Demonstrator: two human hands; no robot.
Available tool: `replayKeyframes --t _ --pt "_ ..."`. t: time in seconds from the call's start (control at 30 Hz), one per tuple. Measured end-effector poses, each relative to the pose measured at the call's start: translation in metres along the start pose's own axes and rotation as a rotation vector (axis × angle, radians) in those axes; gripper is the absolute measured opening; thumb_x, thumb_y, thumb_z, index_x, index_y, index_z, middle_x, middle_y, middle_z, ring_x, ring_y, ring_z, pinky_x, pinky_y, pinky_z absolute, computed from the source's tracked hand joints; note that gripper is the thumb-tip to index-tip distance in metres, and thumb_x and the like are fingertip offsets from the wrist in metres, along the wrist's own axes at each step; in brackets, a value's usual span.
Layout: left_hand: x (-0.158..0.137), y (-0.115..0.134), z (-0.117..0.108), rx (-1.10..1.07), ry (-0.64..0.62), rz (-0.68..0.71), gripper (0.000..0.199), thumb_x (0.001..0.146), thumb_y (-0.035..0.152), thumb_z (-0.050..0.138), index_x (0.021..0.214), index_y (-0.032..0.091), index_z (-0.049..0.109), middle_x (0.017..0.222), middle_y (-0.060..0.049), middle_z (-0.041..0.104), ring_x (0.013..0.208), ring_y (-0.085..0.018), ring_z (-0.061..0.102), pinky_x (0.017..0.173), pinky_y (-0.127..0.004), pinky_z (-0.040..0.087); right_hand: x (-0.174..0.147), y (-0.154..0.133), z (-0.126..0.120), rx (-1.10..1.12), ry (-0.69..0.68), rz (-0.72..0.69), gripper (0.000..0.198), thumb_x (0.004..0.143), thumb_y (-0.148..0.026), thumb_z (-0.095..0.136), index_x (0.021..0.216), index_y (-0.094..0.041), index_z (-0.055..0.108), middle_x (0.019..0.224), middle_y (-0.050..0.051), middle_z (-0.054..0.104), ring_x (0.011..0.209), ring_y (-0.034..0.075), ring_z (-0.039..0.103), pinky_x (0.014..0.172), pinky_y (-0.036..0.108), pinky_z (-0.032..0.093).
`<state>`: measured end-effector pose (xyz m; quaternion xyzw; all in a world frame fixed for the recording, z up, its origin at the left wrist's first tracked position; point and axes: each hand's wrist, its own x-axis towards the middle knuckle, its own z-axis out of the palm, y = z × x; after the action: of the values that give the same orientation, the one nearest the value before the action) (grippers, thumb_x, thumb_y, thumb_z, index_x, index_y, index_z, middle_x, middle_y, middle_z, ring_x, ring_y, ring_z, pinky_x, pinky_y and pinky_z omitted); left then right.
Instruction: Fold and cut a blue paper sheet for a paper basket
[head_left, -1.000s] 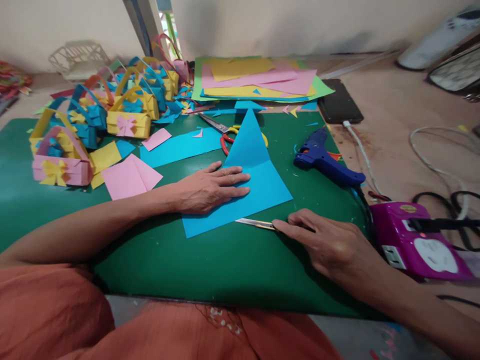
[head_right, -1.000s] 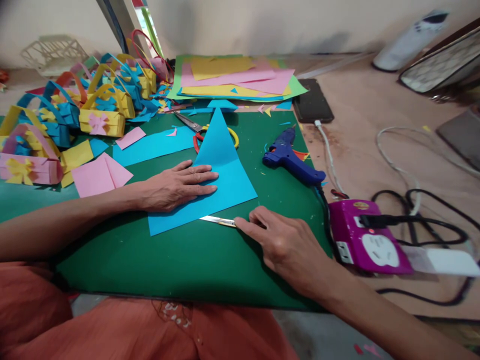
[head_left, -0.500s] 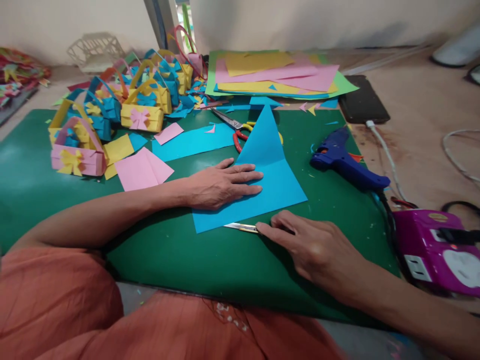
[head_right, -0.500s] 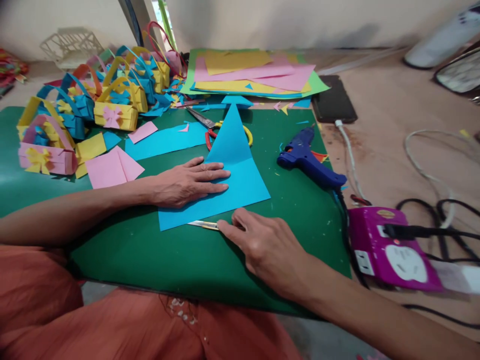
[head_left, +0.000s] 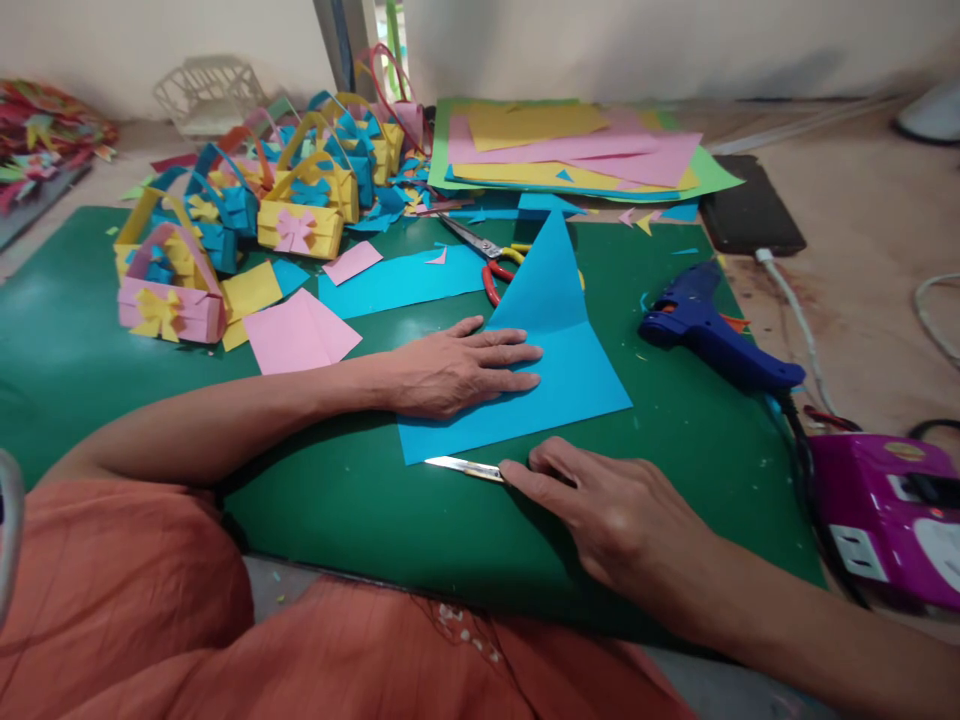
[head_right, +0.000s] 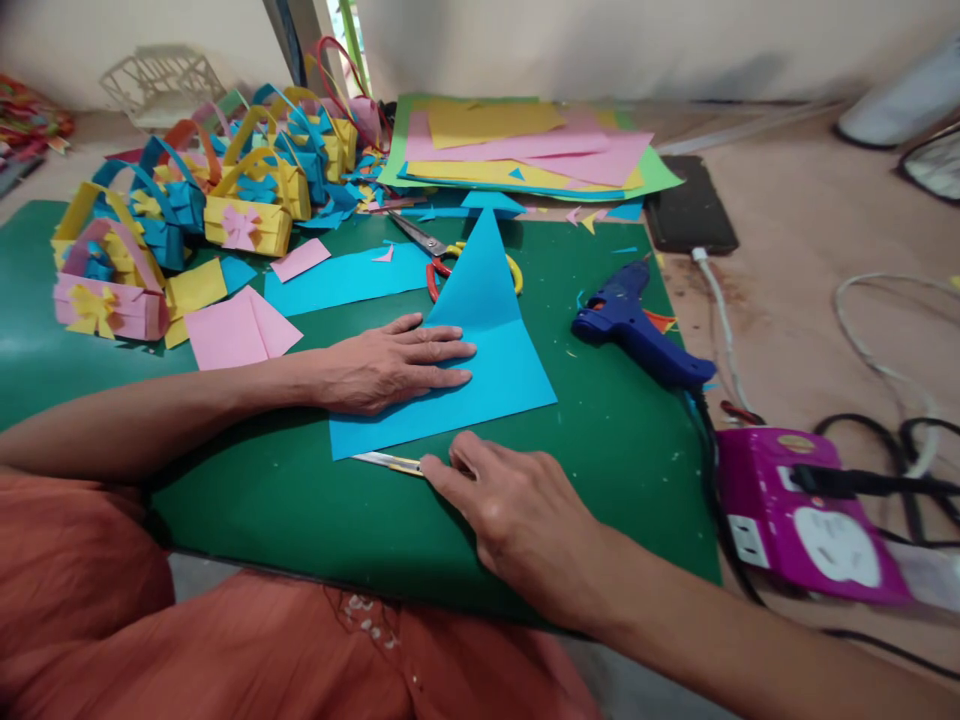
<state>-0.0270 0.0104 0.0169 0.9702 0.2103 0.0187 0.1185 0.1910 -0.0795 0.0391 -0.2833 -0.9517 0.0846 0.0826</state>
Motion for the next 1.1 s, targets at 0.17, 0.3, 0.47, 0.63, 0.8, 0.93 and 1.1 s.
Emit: replayKeyframes --t 0.17,0.3,0.47,0.63,0.8,0.93,1.1 --pt "-0.001 0.0 0.001 -0.013 0.024 -0.001 0.042 0.096 0.024 0.035 0.138 0.025 0.042 0.152 -0.006 0.029 0.142 -0.025 0.021 0.112 -0.052 0.017 0.005 -0.004 0.001 0.0 -0.03 -0.01 0.043 0.072 0.0 0.043 0.107 -0.018 0.061 0.077 0.003 0.057 0.061 0.013 0.048 0.05 0.025 0.027" --pt "-0.001 -0.001 0.001 -0.014 0.015 -0.008 0.042 0.096 0.023 0.035 0.138 0.026 0.042 0.152 -0.005 0.029 0.142 -0.024 0.021 0.113 -0.05 0.017 0.006 -0.008 0.007 0.031 -0.006 -0.018 0.046 0.074 0.001 0.039 0.109 -0.019 0.062 0.077 0.003 0.058 0.061 0.013 0.048 0.049 0.025 0.028" --pt "-0.001 -0.001 0.002 0.027 0.02 0.012 0.043 0.096 0.022 0.035 0.138 0.025 0.041 0.151 -0.008 0.03 0.142 -0.024 0.022 0.111 -0.051 0.02 0.002 -0.012 0.003 0.093 -0.013 -0.018 0.041 0.078 0.0 0.04 0.107 -0.02 0.061 0.079 0.003 0.059 0.061 0.013 0.052 0.049 0.024 0.031" --pt "-0.001 -0.004 0.007 0.097 0.149 0.101 0.035 0.096 0.026 0.037 0.127 0.019 0.052 0.142 -0.013 0.045 0.135 -0.027 0.035 0.107 -0.052 0.029 -0.009 0.004 -0.017 0.044 0.21 0.126 0.031 0.089 -0.006 0.038 0.115 -0.015 0.053 0.084 0.005 0.062 0.072 0.014 0.06 0.061 0.023 0.045" --pt "0.0 0.001 0.007 0.165 0.277 0.238 0.029 0.094 0.02 0.039 0.11 0.016 0.062 0.126 -0.013 0.06 0.121 -0.025 0.052 0.098 -0.04 0.045 -0.017 0.035 -0.028 -0.66 0.258 0.527 0.037 0.091 -0.012 0.037 0.126 -0.006 0.047 0.086 0.013 0.065 0.061 0.021 0.062 0.045 0.03 0.037" --pt "-0.003 0.012 0.004 0.133 0.367 0.139 0.027 0.094 0.022 0.04 0.104 0.016 0.064 0.111 -0.011 0.067 0.103 -0.021 0.061 0.086 -0.035 0.052 -0.015 0.048 -0.029 -0.846 0.087 0.675 0.04 0.087 -0.004 0.034 0.122 -0.004 0.054 0.076 0.013 0.065 0.053 0.02 0.06 0.042 0.029 0.026" --pt "-0.006 0.007 -0.005 -0.092 0.455 -0.421 0.027 0.089 0.026 0.048 0.11 0.014 0.06 0.1 -0.01 0.068 0.089 -0.02 0.063 0.077 -0.034 0.052 -0.012 0.047 -0.033 -0.806 0.05 0.745 0.035 0.091 -0.008 0.032 0.111 -0.008 0.061 0.083 0.016 0.067 0.077 0.027 0.063 0.05 0.029 0.029"
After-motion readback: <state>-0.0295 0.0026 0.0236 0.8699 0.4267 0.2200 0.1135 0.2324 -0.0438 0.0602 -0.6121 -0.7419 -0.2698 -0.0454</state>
